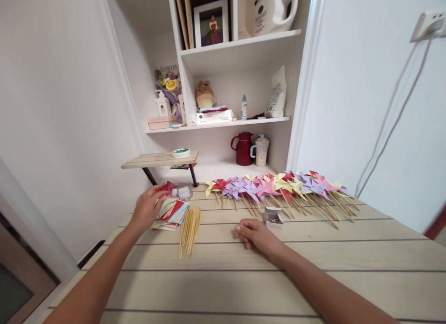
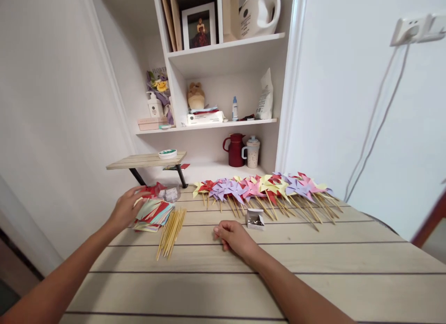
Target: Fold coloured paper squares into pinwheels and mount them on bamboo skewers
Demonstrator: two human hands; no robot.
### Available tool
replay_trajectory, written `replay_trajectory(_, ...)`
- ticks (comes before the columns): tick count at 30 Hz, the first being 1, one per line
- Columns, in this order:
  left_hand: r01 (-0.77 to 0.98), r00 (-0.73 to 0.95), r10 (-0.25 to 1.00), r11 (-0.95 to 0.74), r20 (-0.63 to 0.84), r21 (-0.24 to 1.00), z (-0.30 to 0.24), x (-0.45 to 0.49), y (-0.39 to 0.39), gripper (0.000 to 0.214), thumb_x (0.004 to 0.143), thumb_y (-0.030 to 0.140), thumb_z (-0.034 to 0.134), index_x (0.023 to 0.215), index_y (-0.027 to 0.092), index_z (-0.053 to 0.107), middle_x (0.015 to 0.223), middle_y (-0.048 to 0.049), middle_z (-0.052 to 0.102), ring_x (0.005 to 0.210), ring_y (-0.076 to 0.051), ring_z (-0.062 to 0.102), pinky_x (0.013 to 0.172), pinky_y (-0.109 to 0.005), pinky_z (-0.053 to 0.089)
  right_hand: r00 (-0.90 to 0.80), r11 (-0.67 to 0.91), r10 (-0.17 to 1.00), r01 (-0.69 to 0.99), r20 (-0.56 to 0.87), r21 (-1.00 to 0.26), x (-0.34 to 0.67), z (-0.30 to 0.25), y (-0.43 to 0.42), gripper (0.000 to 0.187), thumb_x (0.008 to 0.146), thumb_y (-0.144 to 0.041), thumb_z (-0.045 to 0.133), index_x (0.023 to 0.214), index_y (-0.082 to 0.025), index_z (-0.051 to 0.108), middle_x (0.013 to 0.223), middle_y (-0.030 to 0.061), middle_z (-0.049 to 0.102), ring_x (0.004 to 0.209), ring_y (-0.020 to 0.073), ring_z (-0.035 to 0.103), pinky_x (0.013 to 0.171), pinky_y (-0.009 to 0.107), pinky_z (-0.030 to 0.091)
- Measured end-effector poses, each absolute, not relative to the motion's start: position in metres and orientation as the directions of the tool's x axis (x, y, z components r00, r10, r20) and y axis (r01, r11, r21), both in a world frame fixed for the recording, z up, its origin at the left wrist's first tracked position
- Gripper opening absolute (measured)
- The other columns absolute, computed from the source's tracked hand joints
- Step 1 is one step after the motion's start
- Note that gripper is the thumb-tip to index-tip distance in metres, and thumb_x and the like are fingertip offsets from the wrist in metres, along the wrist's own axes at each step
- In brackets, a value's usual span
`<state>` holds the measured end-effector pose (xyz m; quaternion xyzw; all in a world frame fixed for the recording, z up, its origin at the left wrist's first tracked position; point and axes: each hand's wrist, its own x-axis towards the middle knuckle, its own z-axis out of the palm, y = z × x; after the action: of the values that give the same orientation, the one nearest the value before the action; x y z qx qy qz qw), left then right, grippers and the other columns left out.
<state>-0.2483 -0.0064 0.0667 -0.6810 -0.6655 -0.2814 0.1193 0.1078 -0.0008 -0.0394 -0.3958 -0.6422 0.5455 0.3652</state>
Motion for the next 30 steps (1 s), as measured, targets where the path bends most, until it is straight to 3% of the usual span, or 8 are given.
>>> replay_trajectory(3,0.990,0.009,0.888,-0.073,0.460,0.123,0.068,-0.272,-0.004,0.043,0.093,0.033,0.035,0.123,0.031,0.066,0.149,0.0008,0.051,0.137,-0.024,0.045,0.114,-0.040,0.032,-0.421,0.099,0.906,0.122,0.038,-0.988,0.108,-0.040,0.000,0.037,0.084,-0.051,0.060,0.071,-0.017,0.064,0.045,-0.0062,0.046,0.040,0.0088,0.039,0.045,0.022,0.025)
replay_trajectory(5,0.995,0.023,0.940,-0.054,0.340,0.082,0.068,-0.279,-0.005,0.047,0.090,0.037,0.042,0.133,0.030,0.059,0.155,-0.0013,0.043,0.143,-0.024,0.036,0.116,-0.040,0.028,-0.426,0.104,0.904,0.121,0.043,-0.987,0.109,-0.041,0.000,0.037,0.084,-0.051,0.060,0.072,-0.017,0.064,0.045,-0.0061,0.046,0.041,0.0090,0.040,0.045,0.022,0.025)
replay_trajectory(7,0.999,0.037,0.984,-0.042,0.172,0.029,0.067,-0.282,-0.007,0.062,0.082,0.037,0.056,0.143,0.028,0.049,0.160,-0.0057,0.034,0.148,-0.026,0.028,0.118,-0.044,0.021,-0.428,0.108,0.903,0.113,0.049,-0.988,0.109,-0.041,0.000,0.037,0.084,-0.051,0.061,0.071,-0.017,0.064,0.047,-0.0058,0.047,0.042,0.0091,0.041,0.045,0.022,0.025)
replay_trajectory(10,0.998,0.026,1.000,-0.026,0.002,-0.052,0.068,-0.285,-0.009,0.084,0.070,0.025,0.066,0.149,0.028,0.039,0.162,-0.0093,0.026,0.150,-0.028,0.022,0.119,-0.050,0.013,-0.427,0.112,0.903,0.118,0.052,-0.987,0.110,-0.038,-0.002,0.036,0.083,-0.050,0.062,0.070,-0.016,0.063,0.048,-0.0058,0.047,0.042,0.0089,0.041,0.046,0.023,0.025)
replay_trajectory(15,0.994,0.052,0.999,-0.050,0.015,-0.099,0.074,-0.284,-0.005,0.077,0.072,0.011,0.058,0.145,0.032,0.046,0.155,-0.0092,0.042,0.147,-0.027,0.029,0.117,-0.054,0.014,-0.432,0.106,0.901,0.154,0.029,-0.982,0.109,-0.032,-0.005,0.036,0.084,-0.050,0.061,0.069,-0.017,0.062,0.046,-0.0057,0.048,0.041,0.0090,0.038,0.046,0.024,0.026)
replay_trajectory(23,0.983,0.110,0.994,-0.112,-0.023,-0.144,0.068,-0.280,0.003,0.079,0.068,0.002,0.055,0.139,0.035,0.052,0.153,-0.0045,0.046,0.145,-0.027,0.034,0.117,-0.052,0.016,-0.435,0.102,0.900,0.171,0.018,-0.980,0.109,-0.043,0.000,0.039,0.084,-0.055,0.059,0.073,-0.018,0.062,0.048,-0.0054,0.047,0.043,0.0098,0.039,0.047,0.024,0.025)
replay_trajectory(26,0.982,0.128,0.989,-0.136,-0.072,-0.131,0.067,-0.284,0.008,0.078,0.070,0.003,0.052,0.141,0.035,0.050,0.149,-0.0029,0.051,0.140,-0.026,0.043,0.115,-0.047,0.026,-0.447,0.112,0.894,0.173,0.024,-0.978,0.110,-0.043,0.001,0.040,0.084,-0.056,0.059,0.073,-0.018,0.061,0.049,-0.0054,0.048,0.043,0.0095,0.039,0.048,0.024,0.026)
replay_trajectory(30,0.988,0.081,0.987,-0.098,-0.138,-0.122,0.063,-0.294,0.015,0.070,0.077,0.009,0.048,0.144,0.027,0.048,0.140,-0.0086,0.060,0.126,-0.027,0.058,0.101,-0.039,0.044,-0.452,0.118,0.892,0.179,0.024,-0.977,0.109,-0.037,-0.001,0.040,0.083,-0.056,0.060,0.072,-0.018,0.061,0.050,-0.0055,0.046,0.044,0.0096,0.040,0.048,0.024,0.027)
